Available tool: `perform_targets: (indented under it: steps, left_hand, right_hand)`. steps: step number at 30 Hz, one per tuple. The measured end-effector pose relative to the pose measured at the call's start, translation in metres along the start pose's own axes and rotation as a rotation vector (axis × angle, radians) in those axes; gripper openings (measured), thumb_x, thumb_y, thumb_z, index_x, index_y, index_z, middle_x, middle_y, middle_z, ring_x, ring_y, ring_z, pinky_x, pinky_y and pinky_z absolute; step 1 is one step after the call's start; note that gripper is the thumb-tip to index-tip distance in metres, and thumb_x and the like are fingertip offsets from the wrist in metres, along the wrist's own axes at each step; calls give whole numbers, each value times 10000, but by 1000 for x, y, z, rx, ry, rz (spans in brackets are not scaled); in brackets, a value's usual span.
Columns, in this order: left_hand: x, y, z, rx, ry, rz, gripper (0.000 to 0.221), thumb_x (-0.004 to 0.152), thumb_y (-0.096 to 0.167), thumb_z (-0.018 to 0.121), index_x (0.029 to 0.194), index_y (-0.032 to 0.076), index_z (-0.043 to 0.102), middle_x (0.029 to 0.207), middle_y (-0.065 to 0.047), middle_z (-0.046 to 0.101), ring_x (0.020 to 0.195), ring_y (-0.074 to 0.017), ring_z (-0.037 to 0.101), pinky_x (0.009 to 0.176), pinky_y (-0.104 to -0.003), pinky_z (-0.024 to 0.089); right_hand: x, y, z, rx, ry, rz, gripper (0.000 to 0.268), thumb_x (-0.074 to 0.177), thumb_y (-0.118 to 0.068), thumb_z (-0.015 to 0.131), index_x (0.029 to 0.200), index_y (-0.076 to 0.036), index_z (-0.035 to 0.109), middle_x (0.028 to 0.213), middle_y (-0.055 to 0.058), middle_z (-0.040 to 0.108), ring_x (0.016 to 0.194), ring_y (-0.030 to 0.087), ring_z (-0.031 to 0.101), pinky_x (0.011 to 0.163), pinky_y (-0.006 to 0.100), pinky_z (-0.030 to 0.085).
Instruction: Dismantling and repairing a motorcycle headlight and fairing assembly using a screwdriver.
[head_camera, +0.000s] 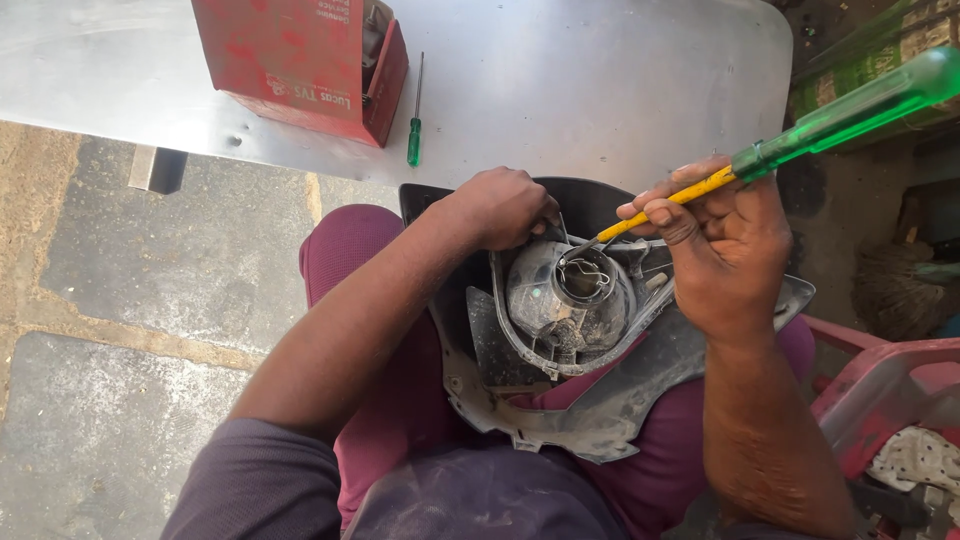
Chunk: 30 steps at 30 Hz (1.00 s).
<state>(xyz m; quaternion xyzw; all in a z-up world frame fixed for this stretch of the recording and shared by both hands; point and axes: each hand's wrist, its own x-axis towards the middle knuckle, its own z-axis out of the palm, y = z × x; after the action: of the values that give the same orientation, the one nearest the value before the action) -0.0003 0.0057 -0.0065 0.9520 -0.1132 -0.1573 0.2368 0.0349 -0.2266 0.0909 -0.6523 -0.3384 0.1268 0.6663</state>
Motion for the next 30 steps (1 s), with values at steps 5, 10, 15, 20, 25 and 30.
perform_targets:
  steps: [5,10,15,20,25,30]
  left_hand:
    - [1,0,1,5,-15,-14,294,891,203,674,1163,268,764,951,-80,763,939,-306,717,861,-461,558]
    - [0,0,2,-4,4,-14,279,900,194,665,1155,248,767,972,-70,766,957,-297,718,872,-461,559]
    - [0,3,3,-6,2,-31,287,885,184,671,1146,252,767,962,-59,765,965,-286,714,871,-452,558]
    - [-4,6,-2,-22,-7,-64,296,898,167,654,1156,264,762,957,-55,760,961,-283,716,861,-450,559]
    - [-4,1,2,-24,13,-63,275,893,186,673,1139,252,775,949,-83,754,976,-299,711,873,-447,559]
    - [3,-8,13,-11,59,-33,220,877,190,674,1071,195,778,971,-90,758,964,-299,719,855,-455,564]
  right_hand:
    - [3,-4,1,-43,-19,-7,206,1133,24,636,1266,27,479,1078,167,705,1024,243,751,969,390,647]
    - [9,-6,3,-48,-55,-7,205,1131,29,625,1270,17,475,1067,158,701,1019,232,754,974,391,666]
    - [24,-14,8,-102,-131,27,222,1105,52,638,1266,27,487,1082,148,690,1023,215,746,947,366,658]
    - [42,-20,16,-179,-332,24,231,1070,93,624,1263,34,510,1107,143,691,1054,217,740,1002,374,642]
    - [32,-14,-3,27,-161,15,130,1141,-83,628,1221,2,570,1040,51,668,883,90,698,813,261,618]
    - [12,-11,24,-671,-228,362,170,934,-171,746,1062,-59,762,823,90,693,627,165,594,562,321,457]
